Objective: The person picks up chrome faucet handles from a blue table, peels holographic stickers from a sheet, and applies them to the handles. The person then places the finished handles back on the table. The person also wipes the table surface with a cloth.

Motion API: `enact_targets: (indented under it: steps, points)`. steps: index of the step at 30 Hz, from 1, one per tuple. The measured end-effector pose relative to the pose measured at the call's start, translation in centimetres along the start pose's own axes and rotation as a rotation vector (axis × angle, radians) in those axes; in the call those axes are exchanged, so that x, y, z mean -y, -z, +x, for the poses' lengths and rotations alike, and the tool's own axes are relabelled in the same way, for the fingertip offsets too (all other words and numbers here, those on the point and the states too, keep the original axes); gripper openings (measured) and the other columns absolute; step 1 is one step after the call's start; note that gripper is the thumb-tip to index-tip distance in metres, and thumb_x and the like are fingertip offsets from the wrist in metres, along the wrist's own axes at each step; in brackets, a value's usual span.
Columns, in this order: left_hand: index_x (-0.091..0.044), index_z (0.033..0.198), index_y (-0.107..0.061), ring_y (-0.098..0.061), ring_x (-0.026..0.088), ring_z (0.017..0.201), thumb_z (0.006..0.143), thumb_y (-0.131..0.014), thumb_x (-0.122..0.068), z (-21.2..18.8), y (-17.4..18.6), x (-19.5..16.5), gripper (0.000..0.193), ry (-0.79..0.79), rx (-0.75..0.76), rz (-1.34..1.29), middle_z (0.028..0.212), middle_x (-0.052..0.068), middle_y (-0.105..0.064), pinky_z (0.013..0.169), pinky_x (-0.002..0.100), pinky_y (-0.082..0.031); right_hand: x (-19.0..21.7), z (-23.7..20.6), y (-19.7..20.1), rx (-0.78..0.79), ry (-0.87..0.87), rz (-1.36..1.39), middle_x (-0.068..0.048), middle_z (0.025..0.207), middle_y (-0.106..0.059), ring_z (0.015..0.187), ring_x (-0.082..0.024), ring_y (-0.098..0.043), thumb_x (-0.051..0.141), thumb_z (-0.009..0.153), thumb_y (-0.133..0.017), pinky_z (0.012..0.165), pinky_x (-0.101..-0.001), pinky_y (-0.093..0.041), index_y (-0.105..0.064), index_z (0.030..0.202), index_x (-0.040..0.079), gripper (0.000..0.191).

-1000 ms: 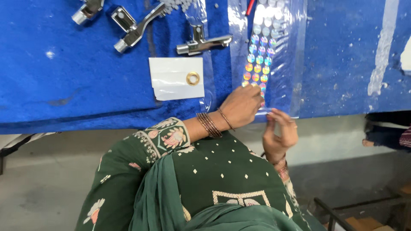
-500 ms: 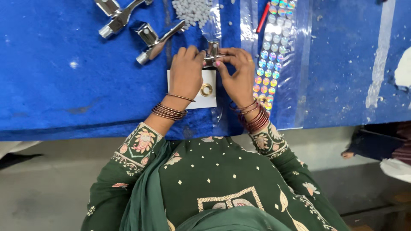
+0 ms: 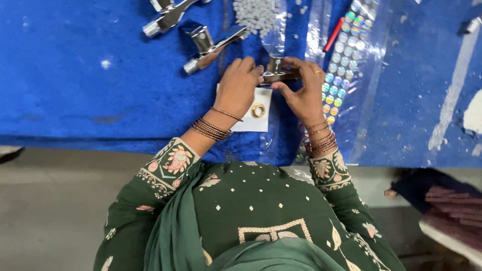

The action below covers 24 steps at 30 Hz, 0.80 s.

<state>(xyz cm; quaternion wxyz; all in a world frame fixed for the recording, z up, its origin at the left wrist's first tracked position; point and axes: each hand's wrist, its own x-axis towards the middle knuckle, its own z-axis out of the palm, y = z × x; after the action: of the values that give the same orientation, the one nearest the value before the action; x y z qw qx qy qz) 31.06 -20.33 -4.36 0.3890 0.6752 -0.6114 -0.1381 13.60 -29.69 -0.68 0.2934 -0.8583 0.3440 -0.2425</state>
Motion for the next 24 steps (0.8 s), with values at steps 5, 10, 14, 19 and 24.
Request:
enact_targets:
  steps: [5,10,14,19,24]
  points:
    - [-0.001,0.114,-0.069,-0.057,0.031,0.1,0.091,-0.066,-0.006,-1.6,2.4,-1.0,0.023,0.05,-0.028,0.112,0.104,0.012,-0.059,0.087,0.042,-0.047,1.1,0.7,-2.6,-0.127,0.006,-0.313,-0.007,0.097,-0.07,0.094,-0.025,-0.064,0.028,0.085,-0.094,0.089,-0.0425,-0.045,-0.071,0.125,0.004,0.052]
    - [0.003,0.12,-0.067,-0.055,0.033,0.101,0.093,-0.064,-0.004,-4.4,5.9,-1.8,0.028,0.104,-0.074,0.096,0.112,0.015,-0.059,0.092,0.043,-0.047,-3.0,-2.1,2.2,-0.176,-0.108,-0.019,-0.008,0.11,-0.071,0.106,-0.021,-0.065,0.023,0.1,-0.084,0.099,-0.0367,-0.05,-0.071,0.132,0.008,0.038]
    - [0.005,0.125,-0.066,-0.054,0.034,0.102,0.095,-0.063,0.001,-5.8,7.8,-1.3,0.03,0.165,-0.089,0.028,0.115,0.016,-0.059,0.092,0.043,-0.047,-10.6,-5.5,11.0,-0.283,-0.269,0.097,-0.009,0.123,-0.068,0.114,-0.02,-0.064,0.028,0.11,-0.079,0.104,-0.0356,-0.053,-0.068,0.137,0.003,0.038]
    - [0.003,0.117,-0.067,-0.054,0.034,0.098,0.09,-0.07,-0.004,-6.4,7.3,-0.1,0.027,0.193,-0.083,-0.016,0.107,0.016,-0.057,0.089,0.043,-0.047,-16.3,-6.4,20.1,-0.34,-0.324,-0.674,-0.014,0.123,-0.068,0.115,-0.03,-0.063,0.007,0.098,-0.068,0.102,-0.0419,-0.051,-0.069,0.139,0.0,0.042]
    - [-0.003,0.099,-0.066,-0.055,0.035,0.097,0.089,-0.072,-0.004,-6.1,6.4,0.8,0.012,0.211,-0.116,-0.049,0.102,0.013,-0.055,0.087,0.044,-0.047,-9.8,-4.1,14.8,-0.262,0.008,-0.267,-0.018,0.141,-0.059,0.138,-0.034,-0.058,0.008,0.107,-0.068,0.121,-0.0431,-0.046,-0.059,0.144,0.0,0.039]
